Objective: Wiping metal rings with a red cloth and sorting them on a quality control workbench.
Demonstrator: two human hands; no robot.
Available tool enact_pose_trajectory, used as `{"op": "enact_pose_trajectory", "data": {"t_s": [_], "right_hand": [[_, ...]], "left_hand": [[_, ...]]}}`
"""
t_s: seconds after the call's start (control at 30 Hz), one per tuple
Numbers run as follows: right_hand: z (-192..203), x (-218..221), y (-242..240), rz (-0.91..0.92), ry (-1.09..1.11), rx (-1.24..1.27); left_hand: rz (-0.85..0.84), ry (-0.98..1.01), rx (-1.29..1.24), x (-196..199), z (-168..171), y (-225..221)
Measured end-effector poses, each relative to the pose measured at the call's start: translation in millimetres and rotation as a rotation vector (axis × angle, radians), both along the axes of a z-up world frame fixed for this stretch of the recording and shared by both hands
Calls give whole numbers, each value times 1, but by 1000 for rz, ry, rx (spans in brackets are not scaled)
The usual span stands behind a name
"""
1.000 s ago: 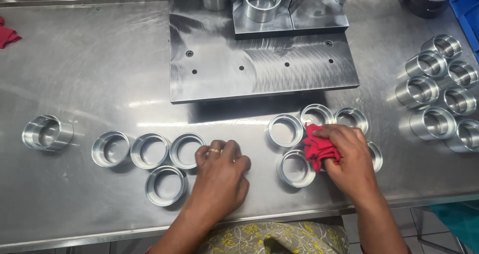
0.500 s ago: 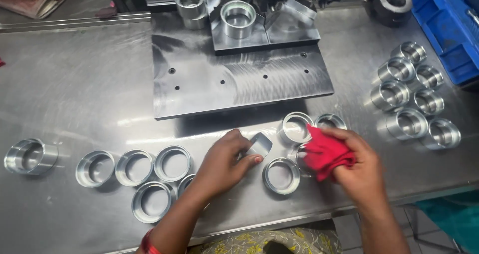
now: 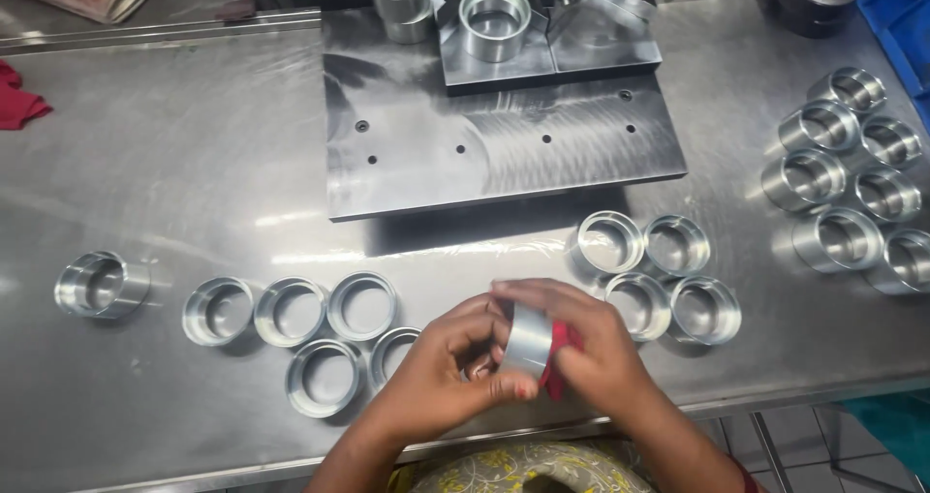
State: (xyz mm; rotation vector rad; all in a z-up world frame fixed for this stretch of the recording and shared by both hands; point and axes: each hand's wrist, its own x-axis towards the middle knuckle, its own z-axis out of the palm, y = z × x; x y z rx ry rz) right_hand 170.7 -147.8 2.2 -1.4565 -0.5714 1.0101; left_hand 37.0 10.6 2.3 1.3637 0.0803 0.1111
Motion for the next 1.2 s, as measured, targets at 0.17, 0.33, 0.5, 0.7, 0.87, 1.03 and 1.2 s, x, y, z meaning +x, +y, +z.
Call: {"op": "enact_pose_trajectory", "data": {"t_s": [0.17,0.33,0.5,0.7,0.87,1.03,1.2], "right_hand": [[26,-2,9,37,-1107,326],[-36,16,-11,29,-372,137],[-22,19,-39,94,488,241],[3,28,-42,-52,186,332],[-12,18,-35,-68,24,308],[23,5,-12,60,-768,193],[45,39,-40,-140,-955,-83]], "left_hand": [[14,39,-84,3,8,0],[21,-23,123,-1,-9,8],[-15,-161,-73,-8,-9,27],[2,-163,-125,-1,-3,27],[82,-134,-15,1,-18,10],[111,-69,-458,10,-28,6],[55,-57,-175,21,-19,19]]}}
